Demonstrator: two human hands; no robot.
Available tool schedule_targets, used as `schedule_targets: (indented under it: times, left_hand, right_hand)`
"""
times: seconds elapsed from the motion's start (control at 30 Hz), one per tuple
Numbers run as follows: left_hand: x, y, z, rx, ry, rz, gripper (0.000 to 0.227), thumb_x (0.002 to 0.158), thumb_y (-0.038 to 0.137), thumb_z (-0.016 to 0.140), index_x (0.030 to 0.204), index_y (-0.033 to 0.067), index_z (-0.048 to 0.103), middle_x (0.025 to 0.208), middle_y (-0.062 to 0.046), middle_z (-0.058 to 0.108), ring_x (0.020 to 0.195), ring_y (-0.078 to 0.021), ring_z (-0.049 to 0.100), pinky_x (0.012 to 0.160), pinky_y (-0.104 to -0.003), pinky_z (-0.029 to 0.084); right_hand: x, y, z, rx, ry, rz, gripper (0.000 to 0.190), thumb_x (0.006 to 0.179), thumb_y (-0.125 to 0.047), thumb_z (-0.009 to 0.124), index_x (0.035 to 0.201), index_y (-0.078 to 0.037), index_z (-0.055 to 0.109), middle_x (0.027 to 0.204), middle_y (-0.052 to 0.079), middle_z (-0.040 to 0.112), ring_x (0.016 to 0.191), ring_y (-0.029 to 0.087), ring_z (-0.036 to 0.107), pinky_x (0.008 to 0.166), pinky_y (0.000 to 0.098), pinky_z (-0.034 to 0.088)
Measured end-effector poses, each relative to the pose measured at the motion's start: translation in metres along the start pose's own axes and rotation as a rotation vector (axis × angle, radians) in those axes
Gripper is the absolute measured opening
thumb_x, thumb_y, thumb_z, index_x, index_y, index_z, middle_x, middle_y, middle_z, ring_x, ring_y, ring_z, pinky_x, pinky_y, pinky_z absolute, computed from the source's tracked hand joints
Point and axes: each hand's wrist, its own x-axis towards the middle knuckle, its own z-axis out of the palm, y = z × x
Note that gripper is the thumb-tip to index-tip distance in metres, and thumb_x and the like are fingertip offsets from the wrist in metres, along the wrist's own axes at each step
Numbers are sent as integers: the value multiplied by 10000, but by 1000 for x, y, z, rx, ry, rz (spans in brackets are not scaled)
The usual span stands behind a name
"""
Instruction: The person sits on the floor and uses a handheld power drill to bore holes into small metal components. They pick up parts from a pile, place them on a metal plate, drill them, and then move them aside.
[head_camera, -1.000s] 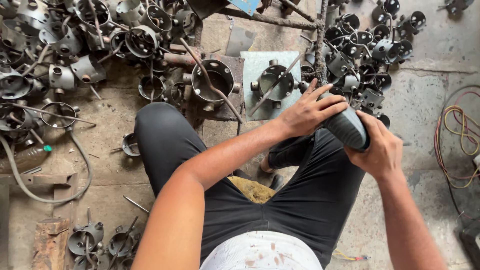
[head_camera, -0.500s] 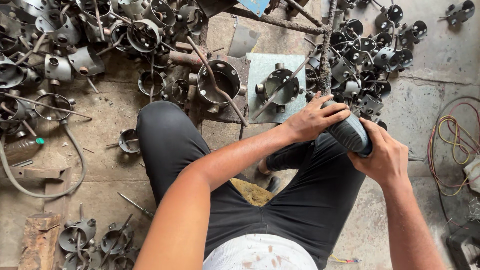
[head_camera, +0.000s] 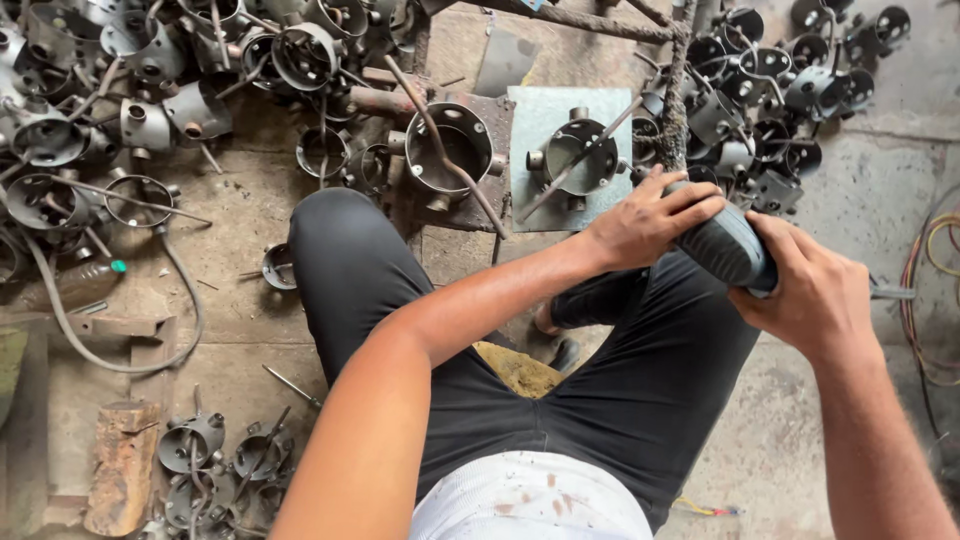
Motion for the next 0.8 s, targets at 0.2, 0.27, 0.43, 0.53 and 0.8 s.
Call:
schedule_targets:
  times: [0.2,0.27,0.43,0.53,0.8]
  left_hand:
    - [1,4,-4,11,-5,-20,639,865,96,703,1450,165,453,1432,-54,501,1288,-378,543,1143,-635,428]
    - [0,2,-9,33,-17,-17,621,893,82,701,1456,162,450,1447,-57,496,1291,-384,540,1139,-615,453]
    - [3,7,-7,15,-13,-18,654,860,71,709,1456,154,451,1439,-58,495,1295,-375,549,1153,-619,453]
    - [1,6,-5,9,-12,-27,670,851,93,739,1453,152,451,1436,-60,497,1295,-367,555,1140,-629,442]
    - [17,-6,-8,-173,43,-46,842,862,210,840,1536,190,336,1477,-84,470,1349,-328,528,1179,-518,483]
  right_hand:
    - [3,-4,-11,-13,-37,5,759,645,-237,865,1364,-158,636,1215,83,732,940,308,734,771,426,605]
    - [7,-7,-12,-7,-19,-11,762,639,-234,860,1362,-155,634,1223,83,730,946,308,732,774,427,603]
    - [6,-7,-17,10,-15,-20,740,639,-211,843,1349,-161,639,1226,72,731,966,300,732,802,419,605]
    - [8,-6,-19,7,-39,-11,723,652,-216,843,1344,-165,639,1221,72,732,947,299,728,801,417,604]
    - [34,22,-20,-189,-133,-101,799,667,-330,850,1407,-136,619,1143,109,760,861,244,761,728,388,649]
